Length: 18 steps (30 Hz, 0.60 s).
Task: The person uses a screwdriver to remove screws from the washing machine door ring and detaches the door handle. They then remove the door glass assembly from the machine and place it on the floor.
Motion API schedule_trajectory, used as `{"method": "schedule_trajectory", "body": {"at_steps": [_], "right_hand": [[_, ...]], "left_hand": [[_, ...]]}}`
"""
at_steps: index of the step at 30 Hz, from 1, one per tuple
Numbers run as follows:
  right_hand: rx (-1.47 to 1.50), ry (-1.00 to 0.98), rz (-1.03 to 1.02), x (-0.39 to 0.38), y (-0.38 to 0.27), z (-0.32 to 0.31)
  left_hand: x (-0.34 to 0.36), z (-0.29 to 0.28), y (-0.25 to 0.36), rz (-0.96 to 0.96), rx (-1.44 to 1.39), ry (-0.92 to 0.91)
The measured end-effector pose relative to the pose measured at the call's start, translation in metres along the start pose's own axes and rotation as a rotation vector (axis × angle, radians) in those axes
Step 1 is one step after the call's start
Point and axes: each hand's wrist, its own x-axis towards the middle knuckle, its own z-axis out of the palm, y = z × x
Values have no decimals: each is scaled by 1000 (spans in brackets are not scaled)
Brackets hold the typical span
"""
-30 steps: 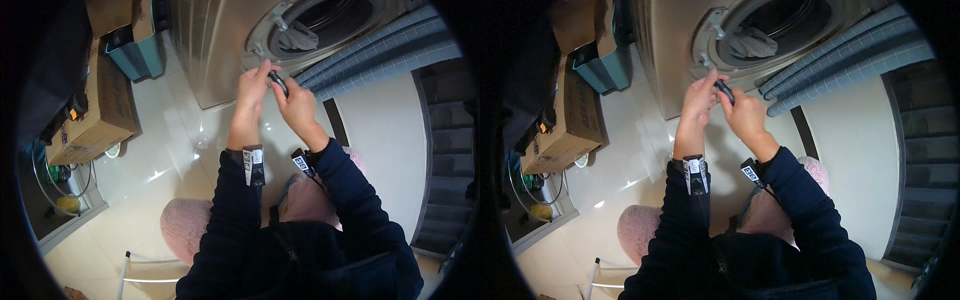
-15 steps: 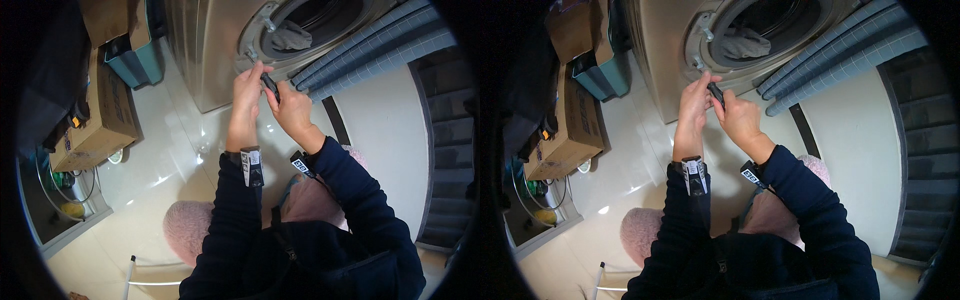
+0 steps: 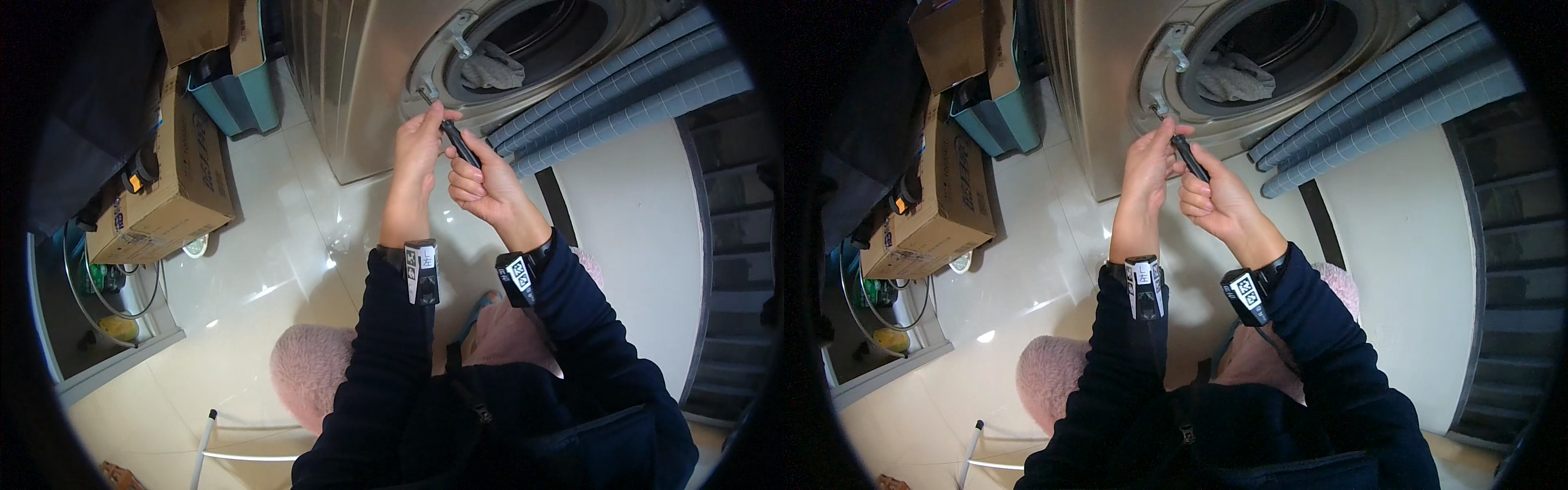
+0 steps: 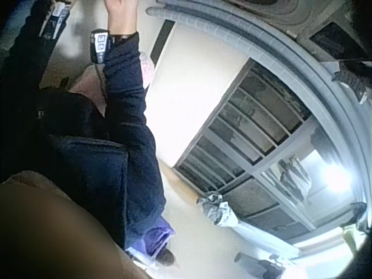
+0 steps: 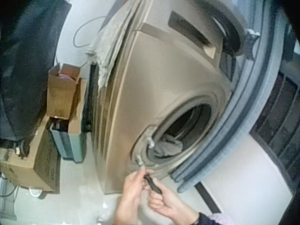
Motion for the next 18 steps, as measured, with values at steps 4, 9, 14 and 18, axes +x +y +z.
{"method": "schedule_trajectory", "body": {"at_steps": [4,9,14,18], "right_hand": [[-1648,584,-1041,12,22,-4],[-1123,506,-537,-2,21,9],[-1002,385,-510,-2,10,12],[-1769,562,-1004,14,24,1]], "left_hand": [[-3,11,-3,79,110,156],[-4,10,0,40,-8,114],[-5,5,6,-18,-54,47],[-2,2,2,63,93,72]]}}
